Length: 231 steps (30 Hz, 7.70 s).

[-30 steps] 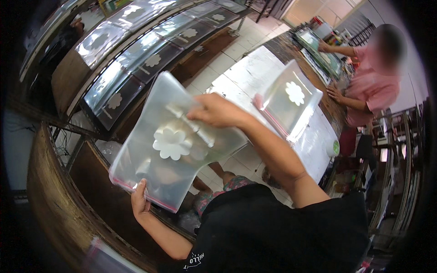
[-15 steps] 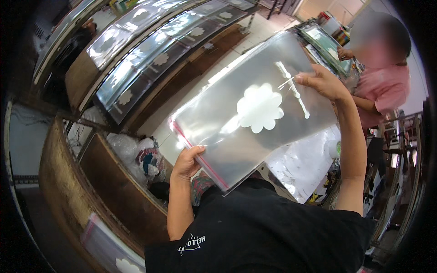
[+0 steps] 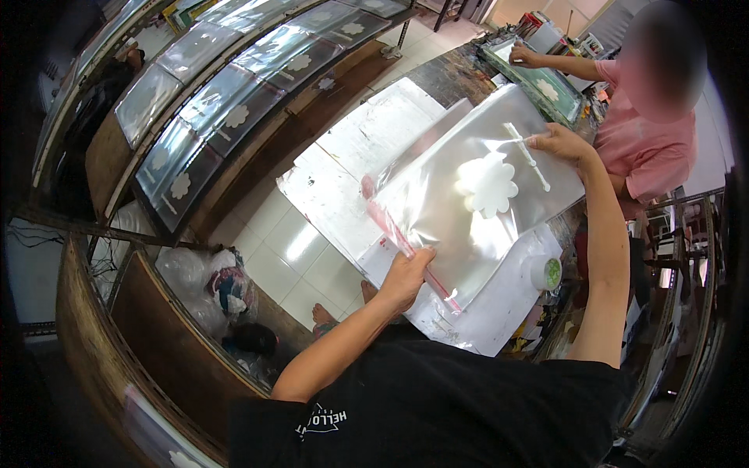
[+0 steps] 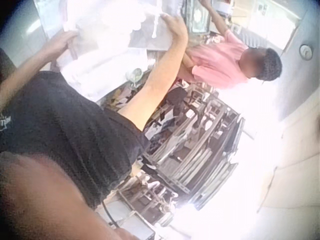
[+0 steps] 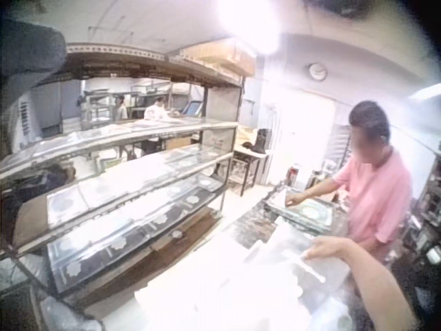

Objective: The person places white flower-shaped items into a clear plastic bag, seals it, and repeatedly opens and closes the bag to adjust the contents. The person then places the sealed bag onto a wooden shelf among other similar bags.

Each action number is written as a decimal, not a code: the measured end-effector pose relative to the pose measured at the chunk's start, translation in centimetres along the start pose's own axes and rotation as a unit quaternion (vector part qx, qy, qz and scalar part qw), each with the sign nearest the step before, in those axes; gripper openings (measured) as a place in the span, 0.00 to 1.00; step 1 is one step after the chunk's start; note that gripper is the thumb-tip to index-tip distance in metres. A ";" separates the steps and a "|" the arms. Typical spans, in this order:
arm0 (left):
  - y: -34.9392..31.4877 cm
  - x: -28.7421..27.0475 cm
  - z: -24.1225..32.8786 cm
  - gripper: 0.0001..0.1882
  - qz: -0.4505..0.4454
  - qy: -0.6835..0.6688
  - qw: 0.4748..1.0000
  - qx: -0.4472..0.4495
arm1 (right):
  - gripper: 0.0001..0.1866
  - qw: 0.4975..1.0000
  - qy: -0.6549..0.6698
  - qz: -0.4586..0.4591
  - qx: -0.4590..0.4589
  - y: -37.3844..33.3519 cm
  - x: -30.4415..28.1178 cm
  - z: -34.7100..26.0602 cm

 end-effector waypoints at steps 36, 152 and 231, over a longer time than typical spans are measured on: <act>8.0 -3.4 -1.5 0.22 0.121 -0.059 0.985 -0.104 | 0.22 0.971 0.081 -0.225 -0.001 15.5 10.9 7.2; 4.8 -5.9 2.8 0.43 0.232 0.385 0.875 0.181 | 0.39 0.963 -0.084 0.002 -0.254 -5.6 23.2 -5.4; 5.4 -3.9 0.4 0.33 0.325 0.186 0.924 0.079 | 0.33 0.992 -0.110 -0.053 -0.003 20.4 12.8 9.2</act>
Point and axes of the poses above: each hand's wrist, its own y-axis towards the middle knuckle, its own x-axis out of the palm, z = x × y, the point moved 10 cm from there along y, towards the middle knuckle, and after that the axes turned 4 degrees about x, right-handed, at the moved point
